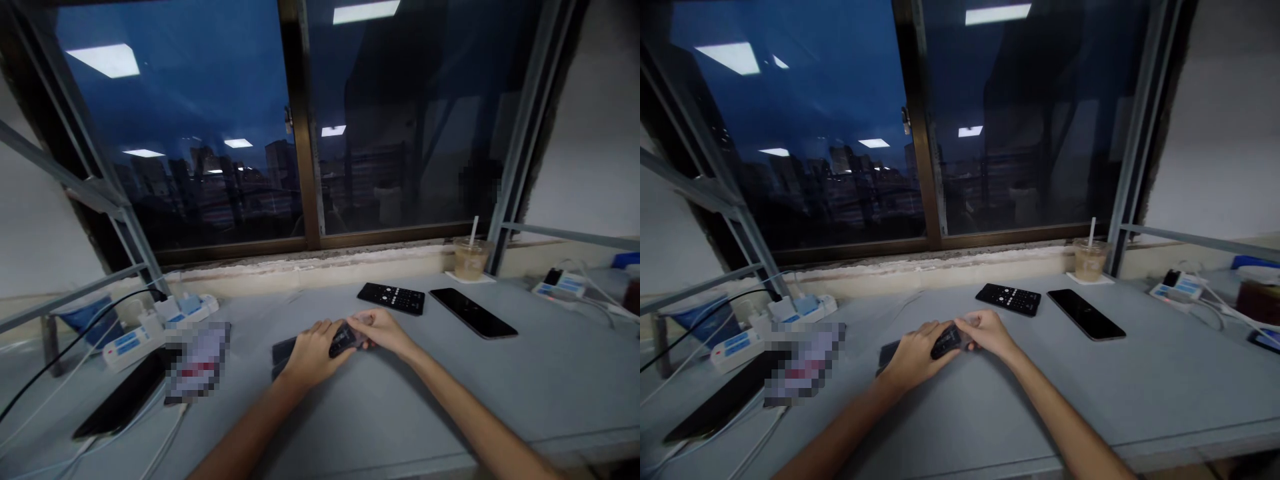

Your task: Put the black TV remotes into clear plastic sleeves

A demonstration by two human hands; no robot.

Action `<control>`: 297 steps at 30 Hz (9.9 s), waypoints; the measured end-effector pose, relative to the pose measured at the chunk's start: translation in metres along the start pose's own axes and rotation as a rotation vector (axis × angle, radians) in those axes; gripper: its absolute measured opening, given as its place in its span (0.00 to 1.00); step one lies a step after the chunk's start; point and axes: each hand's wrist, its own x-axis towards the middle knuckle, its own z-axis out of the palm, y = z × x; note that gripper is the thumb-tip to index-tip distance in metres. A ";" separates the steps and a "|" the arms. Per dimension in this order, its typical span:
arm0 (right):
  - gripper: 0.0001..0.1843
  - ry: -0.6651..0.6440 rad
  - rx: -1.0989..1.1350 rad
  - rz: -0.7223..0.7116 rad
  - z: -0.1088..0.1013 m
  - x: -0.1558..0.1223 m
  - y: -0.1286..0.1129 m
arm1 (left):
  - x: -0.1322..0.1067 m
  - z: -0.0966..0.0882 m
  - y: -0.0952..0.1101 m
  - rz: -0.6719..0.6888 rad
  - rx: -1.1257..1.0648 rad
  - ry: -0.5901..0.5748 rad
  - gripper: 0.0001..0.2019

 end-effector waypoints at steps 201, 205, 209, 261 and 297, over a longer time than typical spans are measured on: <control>0.24 0.620 0.575 -0.126 -0.028 0.004 -0.008 | 0.009 0.009 -0.039 -0.098 0.067 0.303 0.07; 0.19 0.630 0.718 -0.018 -0.034 0.004 -0.009 | 0.007 0.010 -0.036 -0.056 0.091 0.341 0.07; 0.15 0.600 0.723 0.071 -0.036 0.002 -0.010 | 0.006 0.009 -0.034 -0.049 0.089 0.397 0.11; 0.25 -0.269 0.409 0.028 0.011 -0.018 -0.012 | 0.003 0.012 -0.013 0.162 0.129 0.321 0.21; 0.28 -0.079 0.441 0.110 -0.007 -0.015 -0.013 | 0.001 0.000 -0.026 0.110 0.067 0.234 0.23</control>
